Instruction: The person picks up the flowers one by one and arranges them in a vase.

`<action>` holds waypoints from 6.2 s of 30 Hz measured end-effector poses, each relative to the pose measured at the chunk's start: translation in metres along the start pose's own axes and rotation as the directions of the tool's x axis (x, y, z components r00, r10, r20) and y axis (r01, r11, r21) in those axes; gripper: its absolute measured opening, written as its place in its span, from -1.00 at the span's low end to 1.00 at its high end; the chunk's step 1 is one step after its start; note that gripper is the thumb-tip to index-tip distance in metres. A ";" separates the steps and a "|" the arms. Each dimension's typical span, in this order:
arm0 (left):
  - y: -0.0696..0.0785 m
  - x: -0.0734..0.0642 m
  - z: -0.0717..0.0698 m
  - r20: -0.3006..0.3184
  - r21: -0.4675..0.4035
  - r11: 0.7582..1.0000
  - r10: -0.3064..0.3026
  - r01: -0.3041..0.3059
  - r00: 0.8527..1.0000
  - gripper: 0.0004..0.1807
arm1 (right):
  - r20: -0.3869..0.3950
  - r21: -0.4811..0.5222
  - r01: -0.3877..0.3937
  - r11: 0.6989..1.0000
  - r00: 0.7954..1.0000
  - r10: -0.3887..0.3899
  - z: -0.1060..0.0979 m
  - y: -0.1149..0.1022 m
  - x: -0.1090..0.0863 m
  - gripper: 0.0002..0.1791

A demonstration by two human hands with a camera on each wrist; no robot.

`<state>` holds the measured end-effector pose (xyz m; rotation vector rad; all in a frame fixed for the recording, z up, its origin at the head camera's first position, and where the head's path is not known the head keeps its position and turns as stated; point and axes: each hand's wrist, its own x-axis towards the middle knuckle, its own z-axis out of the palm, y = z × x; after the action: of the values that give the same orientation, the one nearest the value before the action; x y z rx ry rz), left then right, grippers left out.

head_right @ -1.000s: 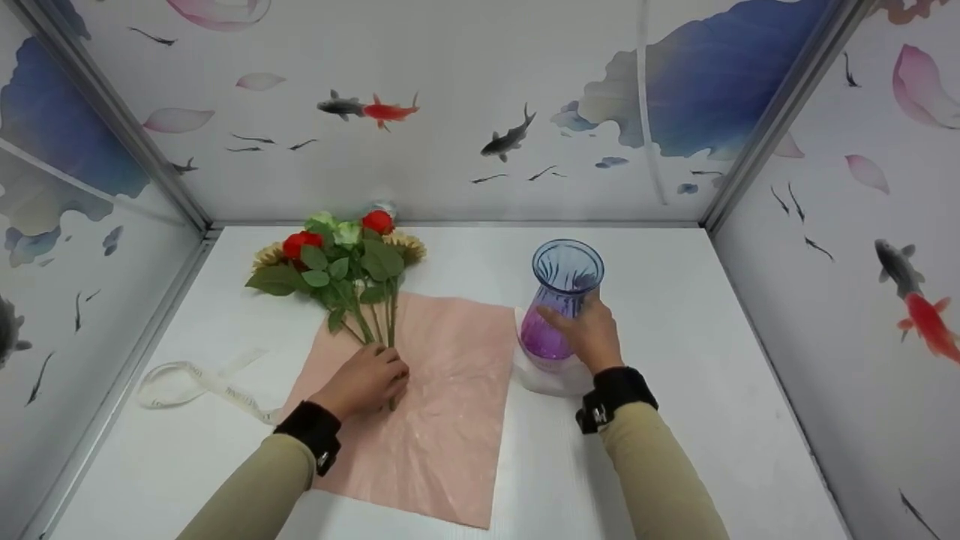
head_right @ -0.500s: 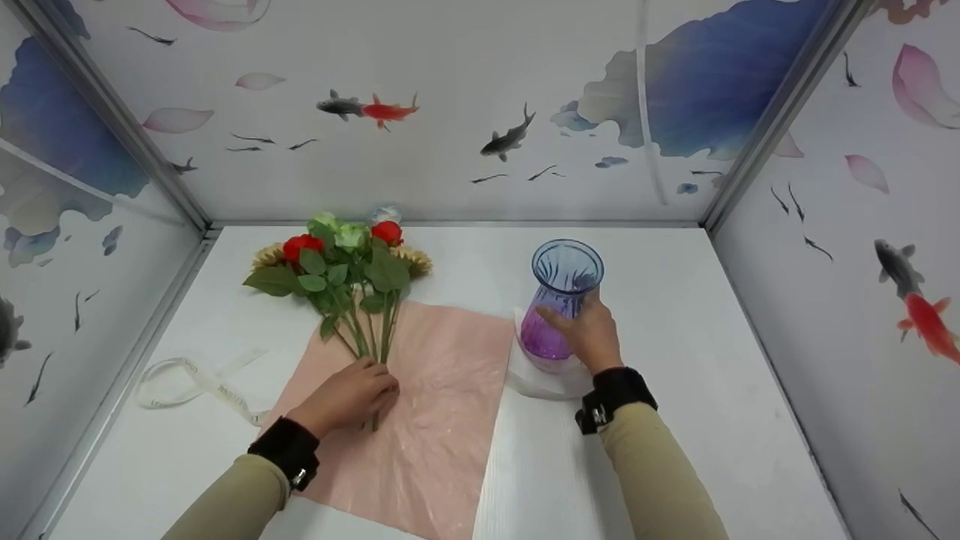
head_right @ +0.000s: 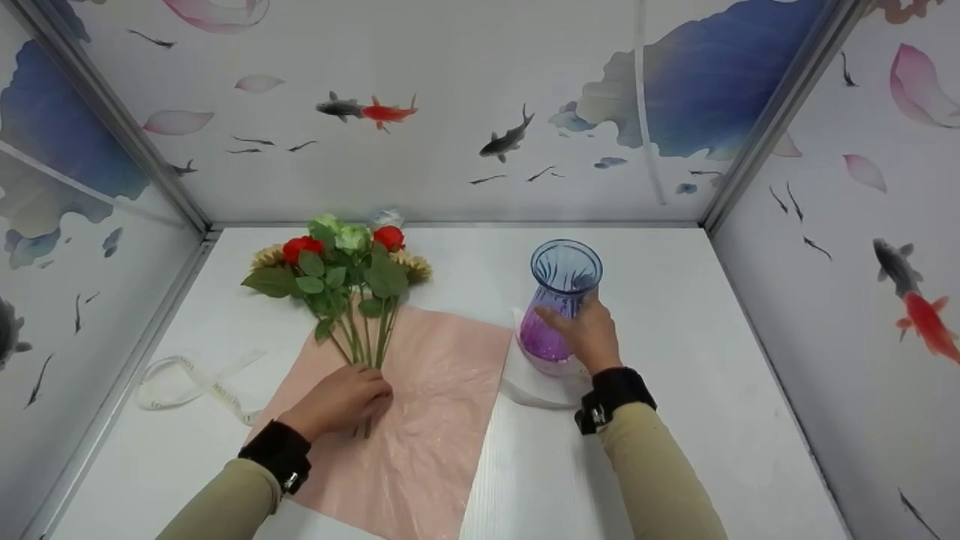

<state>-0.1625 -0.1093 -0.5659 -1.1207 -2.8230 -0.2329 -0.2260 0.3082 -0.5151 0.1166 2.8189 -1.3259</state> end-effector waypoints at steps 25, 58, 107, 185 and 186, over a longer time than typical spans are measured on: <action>-0.002 0.018 -0.002 0.417 -0.141 0.901 -0.321 0.410 0.850 0.00 | 0.018 0.020 -0.043 0.999 0.999 0.043 0.000 -0.001 0.000 0.21; 0.006 0.043 0.006 0.221 -0.129 0.827 -0.514 0.547 0.829 -0.23 | 0.014 -0.006 -0.032 0.999 0.999 0.032 0.001 0.001 -0.001 0.25; -0.021 0.019 -0.032 0.338 -0.583 0.559 -0.494 0.590 0.801 -0.66 | 0.024 -0.008 -0.073 0.997 0.997 0.073 0.000 -0.002 -0.001 0.30; -0.003 0.033 0.011 0.021 -0.073 0.908 -0.412 0.412 0.911 -0.80 | 0.018 0.041 -0.052 0.998 0.998 0.052 0.002 0.003 0.000 0.29; -0.003 0.033 0.010 0.025 -0.084 0.903 -0.420 0.421 0.907 -0.81 | 0.019 0.037 -0.052 0.998 0.998 0.051 0.002 0.003 0.001 0.30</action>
<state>-0.1893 -0.0877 -0.5718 -0.5034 -3.0544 -0.3877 -0.2263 0.3085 -0.5192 0.1763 2.7570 -1.3629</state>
